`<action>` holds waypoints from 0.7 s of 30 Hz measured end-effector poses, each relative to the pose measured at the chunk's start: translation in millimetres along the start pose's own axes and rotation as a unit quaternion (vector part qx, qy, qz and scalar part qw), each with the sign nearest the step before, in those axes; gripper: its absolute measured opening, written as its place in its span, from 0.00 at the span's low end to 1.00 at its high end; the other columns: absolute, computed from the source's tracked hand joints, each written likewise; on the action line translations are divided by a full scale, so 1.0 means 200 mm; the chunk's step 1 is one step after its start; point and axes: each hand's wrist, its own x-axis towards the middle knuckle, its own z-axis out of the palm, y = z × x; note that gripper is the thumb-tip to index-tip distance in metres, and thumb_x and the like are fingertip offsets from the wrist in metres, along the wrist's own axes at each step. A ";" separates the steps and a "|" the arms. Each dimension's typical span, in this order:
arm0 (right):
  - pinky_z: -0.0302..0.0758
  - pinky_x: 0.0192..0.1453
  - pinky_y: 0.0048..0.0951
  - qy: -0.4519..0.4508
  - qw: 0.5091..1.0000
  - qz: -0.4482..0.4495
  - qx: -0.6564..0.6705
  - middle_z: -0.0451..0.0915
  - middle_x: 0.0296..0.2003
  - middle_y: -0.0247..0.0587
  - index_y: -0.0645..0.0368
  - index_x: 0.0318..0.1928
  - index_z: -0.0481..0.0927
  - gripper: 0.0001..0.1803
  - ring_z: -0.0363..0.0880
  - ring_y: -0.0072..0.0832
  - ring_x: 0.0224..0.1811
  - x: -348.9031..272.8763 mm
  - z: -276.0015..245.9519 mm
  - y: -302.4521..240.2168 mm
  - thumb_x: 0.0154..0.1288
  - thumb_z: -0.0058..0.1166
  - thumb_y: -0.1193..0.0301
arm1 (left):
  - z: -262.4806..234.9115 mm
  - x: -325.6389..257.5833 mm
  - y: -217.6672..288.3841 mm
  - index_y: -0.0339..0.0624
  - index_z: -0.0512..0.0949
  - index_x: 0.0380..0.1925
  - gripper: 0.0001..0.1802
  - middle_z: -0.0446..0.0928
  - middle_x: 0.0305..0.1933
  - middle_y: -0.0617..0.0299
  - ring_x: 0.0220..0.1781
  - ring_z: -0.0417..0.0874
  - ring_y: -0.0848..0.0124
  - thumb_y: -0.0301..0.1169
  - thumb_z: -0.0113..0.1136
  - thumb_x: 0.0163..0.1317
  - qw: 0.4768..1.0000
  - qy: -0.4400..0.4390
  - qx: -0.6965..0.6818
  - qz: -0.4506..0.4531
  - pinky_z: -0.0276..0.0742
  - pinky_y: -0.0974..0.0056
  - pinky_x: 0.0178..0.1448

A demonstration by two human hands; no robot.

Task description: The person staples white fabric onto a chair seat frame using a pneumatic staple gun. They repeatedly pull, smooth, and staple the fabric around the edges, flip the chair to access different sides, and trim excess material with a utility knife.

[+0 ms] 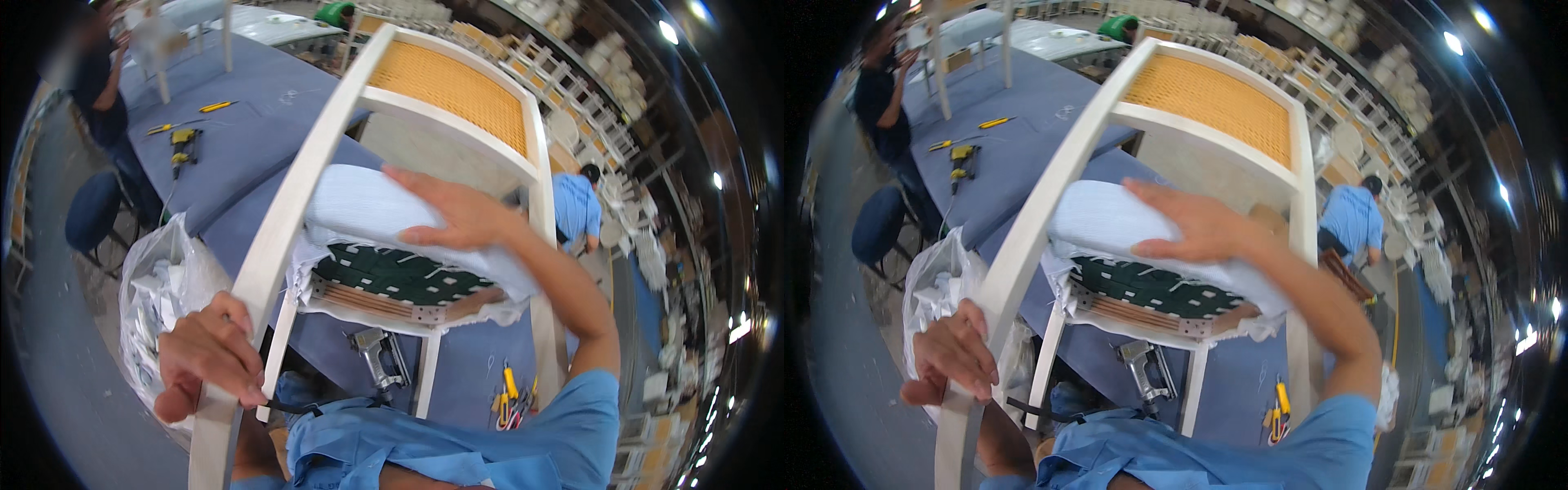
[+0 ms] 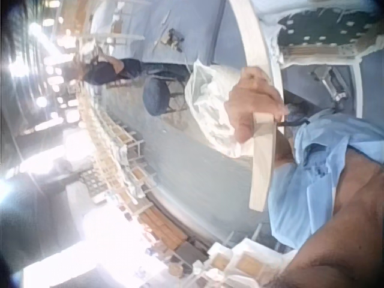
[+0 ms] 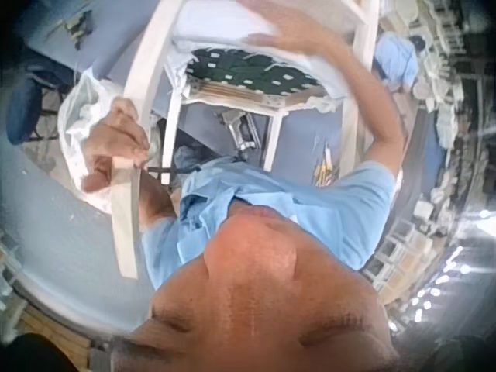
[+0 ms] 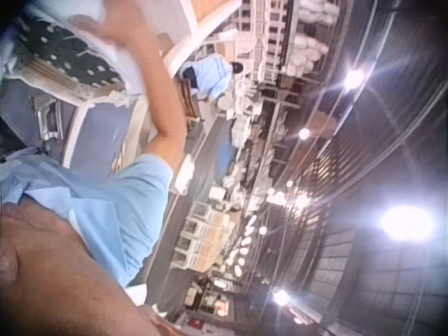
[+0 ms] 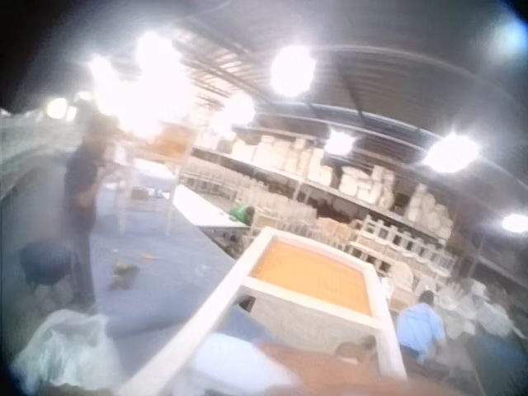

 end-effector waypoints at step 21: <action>0.69 0.71 0.42 0.022 0.988 -0.084 -0.130 0.67 0.70 0.57 0.62 0.73 0.63 0.49 0.71 0.52 0.68 0.30 0.01 -0.21 0.60 0.61 0.45 | 0.03 -0.04 0.06 0.38 0.88 0.25 0.40 0.78 0.13 0.68 0.22 0.78 0.71 0.68 0.50 0.65 0.997 0.048 0.000 -0.061 0.65 0.64 0.49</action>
